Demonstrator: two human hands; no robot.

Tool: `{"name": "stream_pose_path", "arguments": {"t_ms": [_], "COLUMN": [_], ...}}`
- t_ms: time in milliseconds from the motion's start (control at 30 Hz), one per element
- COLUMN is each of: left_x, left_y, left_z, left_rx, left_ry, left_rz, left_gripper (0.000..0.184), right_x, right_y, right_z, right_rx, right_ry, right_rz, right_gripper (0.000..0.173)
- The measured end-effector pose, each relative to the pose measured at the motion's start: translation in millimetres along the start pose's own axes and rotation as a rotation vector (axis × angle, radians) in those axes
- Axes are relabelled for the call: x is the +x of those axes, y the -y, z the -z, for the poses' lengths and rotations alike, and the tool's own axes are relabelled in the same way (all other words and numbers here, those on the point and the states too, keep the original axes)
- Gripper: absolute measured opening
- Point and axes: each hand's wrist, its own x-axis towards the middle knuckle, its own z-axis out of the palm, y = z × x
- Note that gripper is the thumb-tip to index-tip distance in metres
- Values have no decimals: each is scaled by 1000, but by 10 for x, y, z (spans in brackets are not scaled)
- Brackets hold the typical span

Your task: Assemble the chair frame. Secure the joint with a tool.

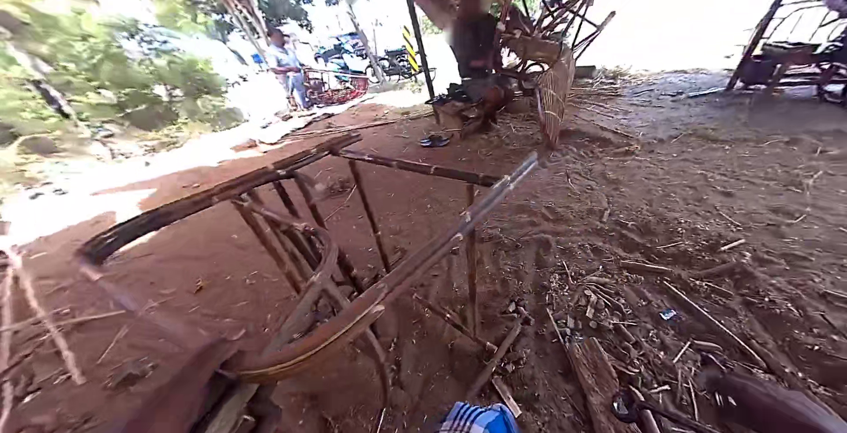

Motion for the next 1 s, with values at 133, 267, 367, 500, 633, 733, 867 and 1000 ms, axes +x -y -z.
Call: {"name": "stream_pose_path", "arguments": {"t_ms": [133, 267, 367, 500, 633, 733, 867, 1000], "left_x": [44, -114, -211, -290, -274, -457, -648, 292], "left_y": [-136, -360, -499, -705, -1175, -1622, -2256, -2865], "left_z": [-232, -451, -512, -721, -1034, -1665, -2494, -2445], "left_rx": [34, 128, 182, 259, 445, 702, 1003, 1507], "left_ry": [2, -5, 16, 40, 94, -12, -193, -20], "left_rz": [23, 41, 67, 111, 72, -33, -209, -625], "left_gripper": [78, 83, 84, 81, 78, 71, 47, 44], "right_x": [442, 661, 685, 466, 139, -144, -588, -894], "right_y": [1414, 2751, 2928, 2512, 1936, 1578, 1324, 1227], "right_z": [1373, 1944, 1715, 1460, 1119, 769, 338, -8], "right_rx": [111, 78, 88, 220, 320, 361, 414, 563], "right_ry": [-858, -886, -937, -1030, -1197, -1301, -1365, -1273], "right_rz": [456, 1004, 1003, 847, 616, 415, 204, 172], "right_gripper": [55, 72, 73, 59, 63, 62, 38, 23]}}
